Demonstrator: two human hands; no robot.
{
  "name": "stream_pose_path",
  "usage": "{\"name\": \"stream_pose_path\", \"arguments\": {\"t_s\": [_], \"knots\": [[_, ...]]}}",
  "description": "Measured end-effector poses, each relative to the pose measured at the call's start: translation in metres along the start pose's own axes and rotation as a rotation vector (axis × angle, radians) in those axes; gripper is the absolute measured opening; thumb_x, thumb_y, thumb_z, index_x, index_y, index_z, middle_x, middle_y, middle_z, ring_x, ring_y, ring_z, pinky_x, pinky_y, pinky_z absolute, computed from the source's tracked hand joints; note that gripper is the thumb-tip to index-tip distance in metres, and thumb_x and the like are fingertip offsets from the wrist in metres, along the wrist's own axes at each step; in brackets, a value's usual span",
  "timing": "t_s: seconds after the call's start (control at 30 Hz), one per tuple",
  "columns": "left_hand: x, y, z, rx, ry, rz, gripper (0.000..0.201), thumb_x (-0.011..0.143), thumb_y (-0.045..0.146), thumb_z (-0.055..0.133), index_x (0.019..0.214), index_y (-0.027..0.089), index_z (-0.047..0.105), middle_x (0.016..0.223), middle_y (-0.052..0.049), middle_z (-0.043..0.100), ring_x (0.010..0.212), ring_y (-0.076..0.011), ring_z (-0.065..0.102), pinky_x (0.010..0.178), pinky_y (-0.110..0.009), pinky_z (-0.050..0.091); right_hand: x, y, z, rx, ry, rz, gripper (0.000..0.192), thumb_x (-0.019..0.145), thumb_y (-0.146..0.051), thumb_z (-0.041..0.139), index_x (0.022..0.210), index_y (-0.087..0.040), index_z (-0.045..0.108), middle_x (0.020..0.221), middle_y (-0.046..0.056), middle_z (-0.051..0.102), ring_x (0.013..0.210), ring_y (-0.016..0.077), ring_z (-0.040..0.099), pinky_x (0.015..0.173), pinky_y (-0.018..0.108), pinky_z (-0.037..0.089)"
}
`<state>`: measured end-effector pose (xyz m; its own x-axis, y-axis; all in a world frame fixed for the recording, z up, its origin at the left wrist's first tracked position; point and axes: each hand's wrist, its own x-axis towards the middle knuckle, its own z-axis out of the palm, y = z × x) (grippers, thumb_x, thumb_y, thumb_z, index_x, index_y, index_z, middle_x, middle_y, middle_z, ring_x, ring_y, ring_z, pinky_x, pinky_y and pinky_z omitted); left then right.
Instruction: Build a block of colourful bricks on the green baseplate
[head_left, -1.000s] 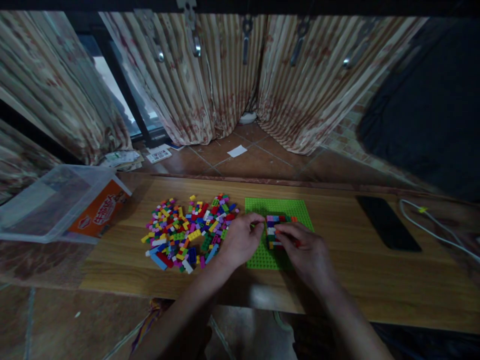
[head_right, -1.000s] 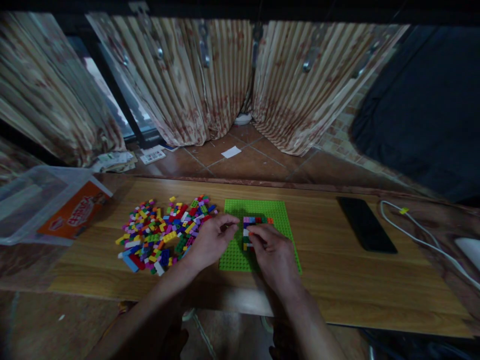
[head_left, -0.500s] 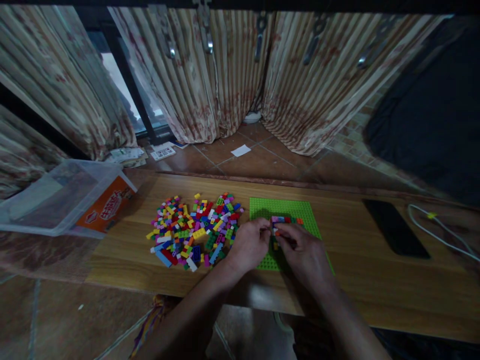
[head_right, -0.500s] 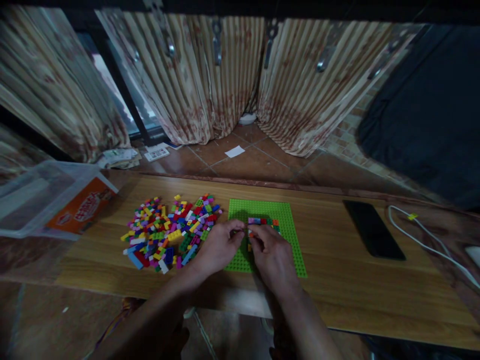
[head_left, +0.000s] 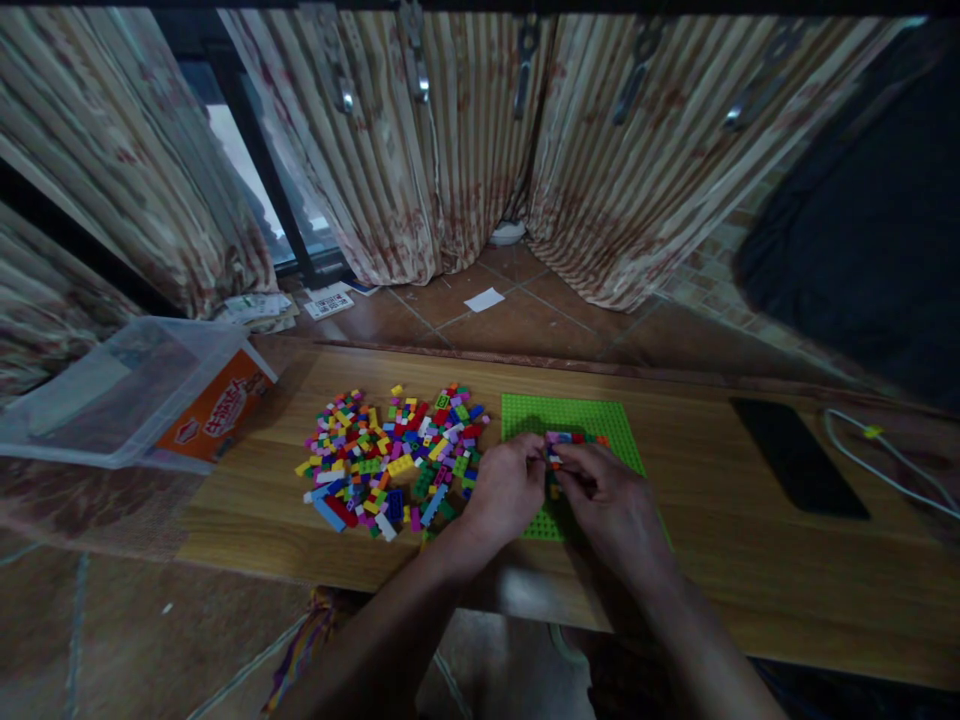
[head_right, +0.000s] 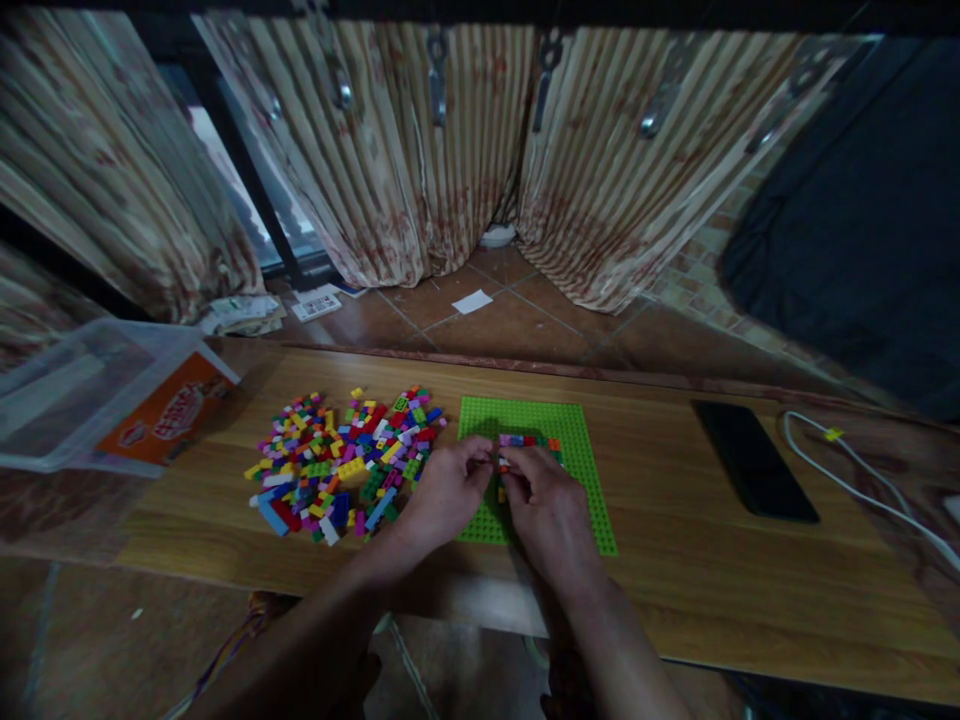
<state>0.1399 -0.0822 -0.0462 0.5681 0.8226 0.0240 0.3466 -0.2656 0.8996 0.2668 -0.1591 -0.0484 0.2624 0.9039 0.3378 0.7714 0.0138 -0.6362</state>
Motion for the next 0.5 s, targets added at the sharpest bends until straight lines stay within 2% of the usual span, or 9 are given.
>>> {"name": "stream_pose_path", "arguments": {"t_s": [0.33, 0.5], "knots": [[0.0002, 0.0004, 0.0020, 0.016, 0.021, -0.019, 0.026, 0.083, 0.010, 0.048, 0.098, 0.020, 0.067, 0.086, -0.003, 0.073, 0.079, -0.0172, 0.068, 0.073, -0.027, 0.052, -0.0009, -0.0011, -0.0029, 0.044, 0.016, 0.028, 0.020, 0.088, -0.024, 0.054, 0.102, -0.022, 0.069, 0.100, 0.006, 0.072, 0.089, 0.0199, 0.069, 0.079, 0.035, 0.055], [-0.0007, 0.0029, 0.0005, 0.029, 0.012, -0.040, 0.027, 0.085, 0.011, 0.048, 0.103, 0.019, 0.066, 0.089, -0.004, 0.073, 0.082, -0.0169, 0.068, 0.078, -0.027, 0.053, -0.0010, 0.0034, -0.0047, 0.067, 0.102, 0.096, 0.019, 0.088, -0.029, 0.056, 0.098, -0.022, 0.070, 0.097, 0.005, 0.072, 0.086, 0.0197, 0.068, 0.078, 0.034, 0.053]]}}
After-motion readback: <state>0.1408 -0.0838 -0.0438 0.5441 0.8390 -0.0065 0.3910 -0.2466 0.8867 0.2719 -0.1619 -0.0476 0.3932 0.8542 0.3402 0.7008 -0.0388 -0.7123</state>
